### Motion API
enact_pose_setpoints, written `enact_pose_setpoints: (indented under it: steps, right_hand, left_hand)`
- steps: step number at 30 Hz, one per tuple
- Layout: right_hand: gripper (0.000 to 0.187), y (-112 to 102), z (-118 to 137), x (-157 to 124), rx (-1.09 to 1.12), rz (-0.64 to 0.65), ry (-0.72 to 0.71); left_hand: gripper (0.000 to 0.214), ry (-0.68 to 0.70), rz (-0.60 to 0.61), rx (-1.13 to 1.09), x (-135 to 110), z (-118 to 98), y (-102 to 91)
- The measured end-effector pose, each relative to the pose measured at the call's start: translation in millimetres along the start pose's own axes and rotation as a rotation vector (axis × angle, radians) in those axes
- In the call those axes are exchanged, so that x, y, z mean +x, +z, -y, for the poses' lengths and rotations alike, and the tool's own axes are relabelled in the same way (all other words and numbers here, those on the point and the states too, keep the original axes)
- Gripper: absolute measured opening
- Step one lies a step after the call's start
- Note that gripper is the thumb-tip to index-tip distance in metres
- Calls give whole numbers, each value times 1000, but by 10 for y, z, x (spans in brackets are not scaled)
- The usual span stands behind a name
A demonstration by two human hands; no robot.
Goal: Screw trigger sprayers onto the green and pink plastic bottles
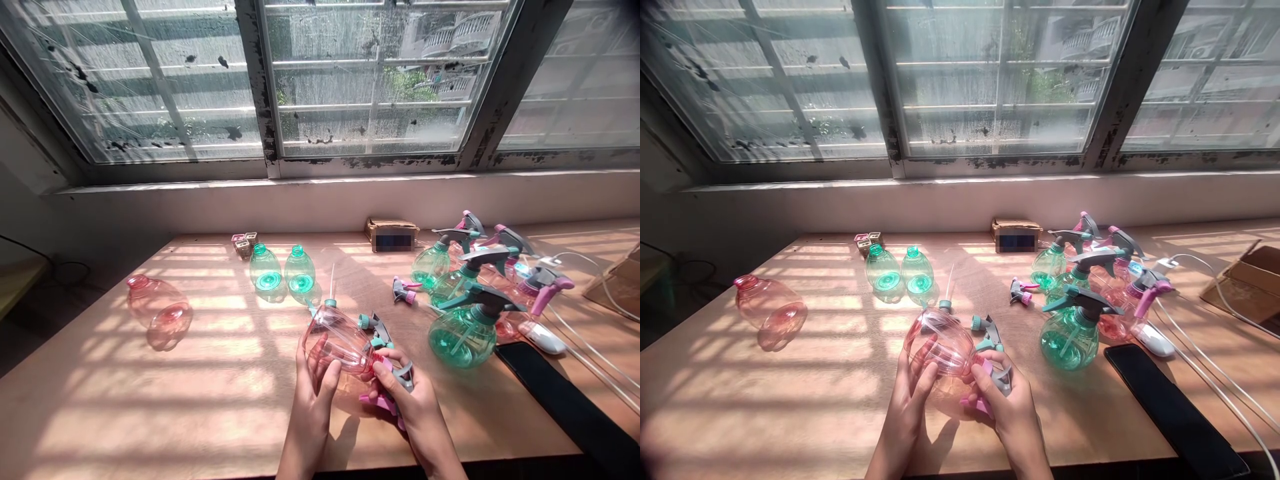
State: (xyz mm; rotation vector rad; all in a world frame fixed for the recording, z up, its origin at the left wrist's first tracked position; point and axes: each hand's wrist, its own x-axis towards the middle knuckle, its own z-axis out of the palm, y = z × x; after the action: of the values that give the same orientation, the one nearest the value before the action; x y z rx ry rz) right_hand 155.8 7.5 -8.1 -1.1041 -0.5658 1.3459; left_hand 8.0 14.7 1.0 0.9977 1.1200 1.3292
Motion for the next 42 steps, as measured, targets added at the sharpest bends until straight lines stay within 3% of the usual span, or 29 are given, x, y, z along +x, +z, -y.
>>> enact_pose_setpoints:
  steps: [7,10,13,21,30,35,42]
  right_hand:
    - [63,-17,-3,-14,-29,-10,42]
    - [58,3,5,-17,-13,9,15]
    - [54,24,3,-10,1,22,-37]
    - [54,21,-38,-3,-33,7,-55]
    - [58,44,7,-2,-25,-16,-48]
    - [54,49,30,-26,-24,-6,-53]
    - [51,20,-6,-49,-43,65,5]
  left_hand:
    - [81,16,-5,-15,14,64,-11]
    - [80,78,-51,-12,24,138,-8]
    - [93,114,-120,-10,30,182,-2]
    - [101,-9,-163,-56,54,106,-3]
    - [78,14,-125,-37,52,130,0]
    - [58,4,-170,-91,49,87,-15]
    - [59,37,-235,-102,67,103,-40]
